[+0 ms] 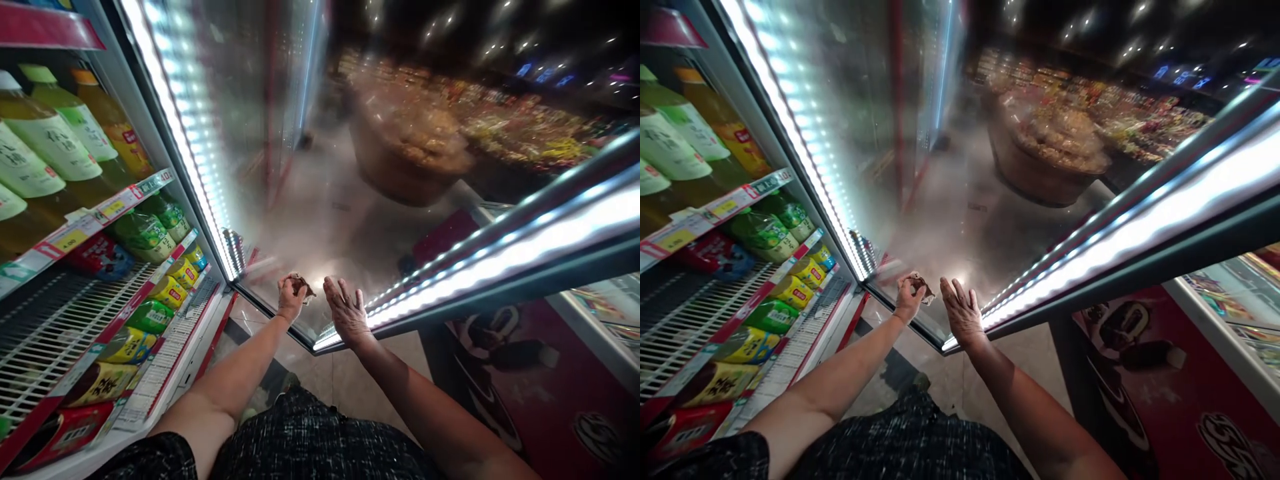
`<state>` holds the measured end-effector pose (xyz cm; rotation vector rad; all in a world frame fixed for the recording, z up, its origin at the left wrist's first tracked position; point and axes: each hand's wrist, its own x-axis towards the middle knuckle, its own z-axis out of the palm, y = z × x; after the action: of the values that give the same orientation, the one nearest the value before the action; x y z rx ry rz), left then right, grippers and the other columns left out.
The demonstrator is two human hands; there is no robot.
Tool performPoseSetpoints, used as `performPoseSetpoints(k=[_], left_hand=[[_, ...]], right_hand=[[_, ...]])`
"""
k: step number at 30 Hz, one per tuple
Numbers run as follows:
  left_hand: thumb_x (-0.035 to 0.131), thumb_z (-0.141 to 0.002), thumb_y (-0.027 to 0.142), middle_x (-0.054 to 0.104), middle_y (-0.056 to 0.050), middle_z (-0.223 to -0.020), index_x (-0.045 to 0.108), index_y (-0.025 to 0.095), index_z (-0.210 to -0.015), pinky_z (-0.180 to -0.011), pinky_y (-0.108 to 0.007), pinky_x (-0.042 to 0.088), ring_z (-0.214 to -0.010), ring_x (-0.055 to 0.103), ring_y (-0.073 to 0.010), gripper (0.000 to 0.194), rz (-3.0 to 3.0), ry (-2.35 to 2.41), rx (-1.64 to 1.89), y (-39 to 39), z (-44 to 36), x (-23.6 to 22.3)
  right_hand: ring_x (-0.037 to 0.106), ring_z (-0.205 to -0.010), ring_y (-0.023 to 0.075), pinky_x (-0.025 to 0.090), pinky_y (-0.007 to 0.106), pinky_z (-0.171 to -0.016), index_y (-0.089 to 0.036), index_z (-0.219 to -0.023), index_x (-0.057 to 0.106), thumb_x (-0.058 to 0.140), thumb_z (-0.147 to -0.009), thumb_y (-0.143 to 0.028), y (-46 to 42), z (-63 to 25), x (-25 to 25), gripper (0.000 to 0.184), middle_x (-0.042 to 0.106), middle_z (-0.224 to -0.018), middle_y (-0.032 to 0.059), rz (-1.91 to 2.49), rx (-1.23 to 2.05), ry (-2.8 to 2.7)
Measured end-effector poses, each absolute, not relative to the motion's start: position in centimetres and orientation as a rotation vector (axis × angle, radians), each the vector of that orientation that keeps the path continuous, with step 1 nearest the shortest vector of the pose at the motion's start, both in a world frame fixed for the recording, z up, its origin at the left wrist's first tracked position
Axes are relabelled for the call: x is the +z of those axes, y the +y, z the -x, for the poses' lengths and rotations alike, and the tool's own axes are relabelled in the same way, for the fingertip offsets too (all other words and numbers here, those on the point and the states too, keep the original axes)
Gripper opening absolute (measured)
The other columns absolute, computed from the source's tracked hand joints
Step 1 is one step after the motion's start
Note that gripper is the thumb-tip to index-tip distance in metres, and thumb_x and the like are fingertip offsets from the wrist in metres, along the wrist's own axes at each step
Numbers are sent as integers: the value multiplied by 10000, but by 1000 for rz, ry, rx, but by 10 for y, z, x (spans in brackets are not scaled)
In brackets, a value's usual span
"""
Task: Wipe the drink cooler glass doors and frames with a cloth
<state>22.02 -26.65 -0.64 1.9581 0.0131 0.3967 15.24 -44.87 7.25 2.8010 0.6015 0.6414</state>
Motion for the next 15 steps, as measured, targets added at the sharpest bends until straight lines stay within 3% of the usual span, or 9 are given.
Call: performPoseSetpoints(k=[7,11,15], left_hand=[[634,-756,111,521,-83,-1173,613,207,-979,-901,-375,590,-1022,604,-180,244,-1961,-53,390,-278,-213,6],[660,-750,127,538,-85,-1156,626,222,-925,-995,-409,547,-1078,591,-209,202,-2008,-109,454,-266,-217,17],[647,-720,83,516,-99,-1150,614,220,-876,-1059,-463,493,-1123,557,-246,210,-2082,-74,533,-241,-233,22]], right_hand=[[-102,-1561,209,-31,555,-1248,-180,-1535,399,428,-918,-142,-434,-140,74,619,271,-1649,44,-2831,630,593],[-112,-1559,237,51,578,-1250,-148,-1570,312,406,-929,-163,-428,-139,74,648,234,-1663,53,-2885,583,591],[-88,-1561,212,177,466,-1259,-137,-1592,237,421,-927,-152,-435,-139,71,690,238,-1664,35,-2908,637,604]])
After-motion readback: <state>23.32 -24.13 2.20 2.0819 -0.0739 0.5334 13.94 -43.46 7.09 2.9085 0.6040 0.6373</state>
